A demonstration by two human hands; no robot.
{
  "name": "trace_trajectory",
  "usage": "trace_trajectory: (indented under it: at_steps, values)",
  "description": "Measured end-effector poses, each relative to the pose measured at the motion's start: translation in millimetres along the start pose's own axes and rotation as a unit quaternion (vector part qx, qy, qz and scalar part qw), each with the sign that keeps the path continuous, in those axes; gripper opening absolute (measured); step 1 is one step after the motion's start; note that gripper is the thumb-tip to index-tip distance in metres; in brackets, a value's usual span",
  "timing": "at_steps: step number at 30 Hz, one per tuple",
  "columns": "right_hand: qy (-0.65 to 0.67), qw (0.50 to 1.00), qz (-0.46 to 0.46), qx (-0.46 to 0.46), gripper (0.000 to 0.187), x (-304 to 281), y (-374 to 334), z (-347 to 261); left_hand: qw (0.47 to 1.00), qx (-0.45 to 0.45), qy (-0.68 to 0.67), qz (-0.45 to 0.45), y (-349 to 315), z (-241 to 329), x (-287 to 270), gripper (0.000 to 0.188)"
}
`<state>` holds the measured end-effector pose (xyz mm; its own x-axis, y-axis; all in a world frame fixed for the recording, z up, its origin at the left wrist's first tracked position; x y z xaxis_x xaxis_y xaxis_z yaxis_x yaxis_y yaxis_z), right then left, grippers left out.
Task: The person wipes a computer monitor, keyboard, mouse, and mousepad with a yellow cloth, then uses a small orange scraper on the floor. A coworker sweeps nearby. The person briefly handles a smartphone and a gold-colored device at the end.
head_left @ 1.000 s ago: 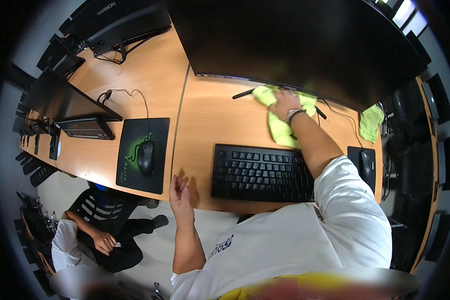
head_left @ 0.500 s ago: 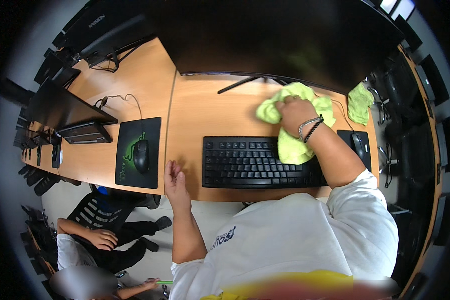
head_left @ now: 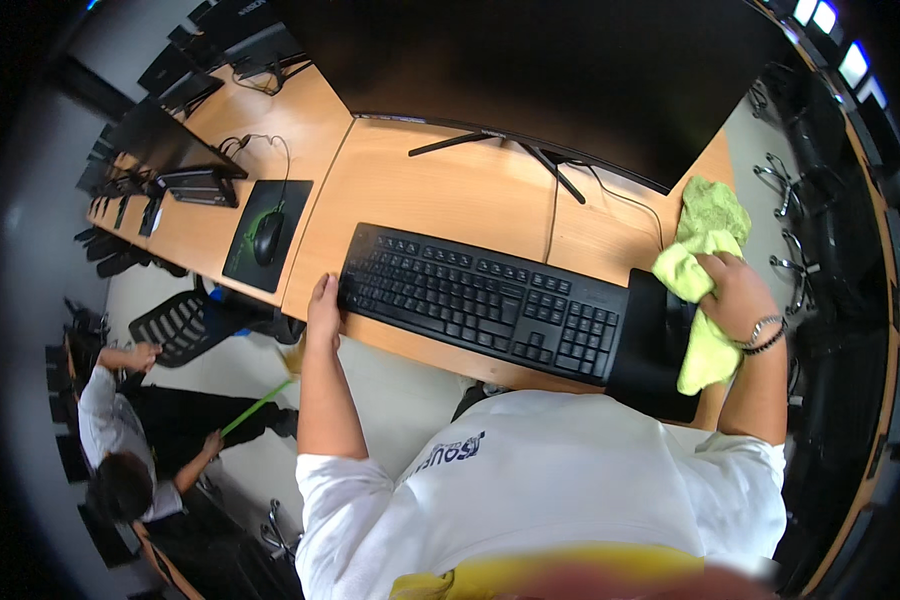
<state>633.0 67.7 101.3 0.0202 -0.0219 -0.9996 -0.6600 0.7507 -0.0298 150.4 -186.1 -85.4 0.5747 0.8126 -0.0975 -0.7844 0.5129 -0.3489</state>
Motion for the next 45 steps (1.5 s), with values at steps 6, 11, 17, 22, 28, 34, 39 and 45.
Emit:
trace_trajectory:
  at_steps: [6,11,17,22,28,34,39,45]
  values:
    - [0.029,0.996,-0.004,-0.086,0.038,30.1,-11.3,29.4,0.985,0.072,-0.012,0.155,-33.9,19.4,-1.3,0.058]
    - [0.041,0.971,0.048,-0.229,0.041,45.7,64.9,-50.8,0.968,0.151,-0.036,0.198,-92.7,11.0,2.3,0.057]
    - [-0.002,0.977,-0.055,-0.204,0.049,126.0,133.2,-108.7,0.950,0.131,-0.033,0.281,-177.0,-24.5,-34.0,0.051]
    - [-0.027,0.969,-0.093,-0.226,0.047,145.2,112.8,-71.7,0.921,0.132,-0.065,0.360,-231.3,-62.6,-88.8,0.047]
    - [-0.187,0.938,-0.186,-0.224,0.030,103.7,89.3,-15.4,0.936,0.105,-0.061,0.331,-222.7,-82.0,-86.5,0.048]
    - [-0.124,0.971,-0.051,-0.200,0.029,41.3,60.2,-5.1,0.951,0.168,-0.051,0.255,-163.3,-19.9,-55.1,0.046]
    - [-0.080,0.987,-0.035,-0.132,0.034,62.1,57.2,-7.1,0.960,0.223,-0.054,0.158,-94.9,38.7,-11.9,0.045]
    - [0.053,0.987,-0.150,0.028,0.055,89.5,68.4,32.3,0.982,0.171,-0.074,0.036,15.7,97.2,26.2,0.048]
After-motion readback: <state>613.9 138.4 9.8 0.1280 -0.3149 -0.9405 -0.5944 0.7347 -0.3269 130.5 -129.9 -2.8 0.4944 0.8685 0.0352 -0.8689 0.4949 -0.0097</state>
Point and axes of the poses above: each hand's wrist, its own y-axis towards the middle knuckle, its own x-axis out of the palm, z = x × y, the point moved 10 cm from there along y, towards the middle knuckle, and after that the axes turned 7 degrees about -y, right-handed, at the moved point
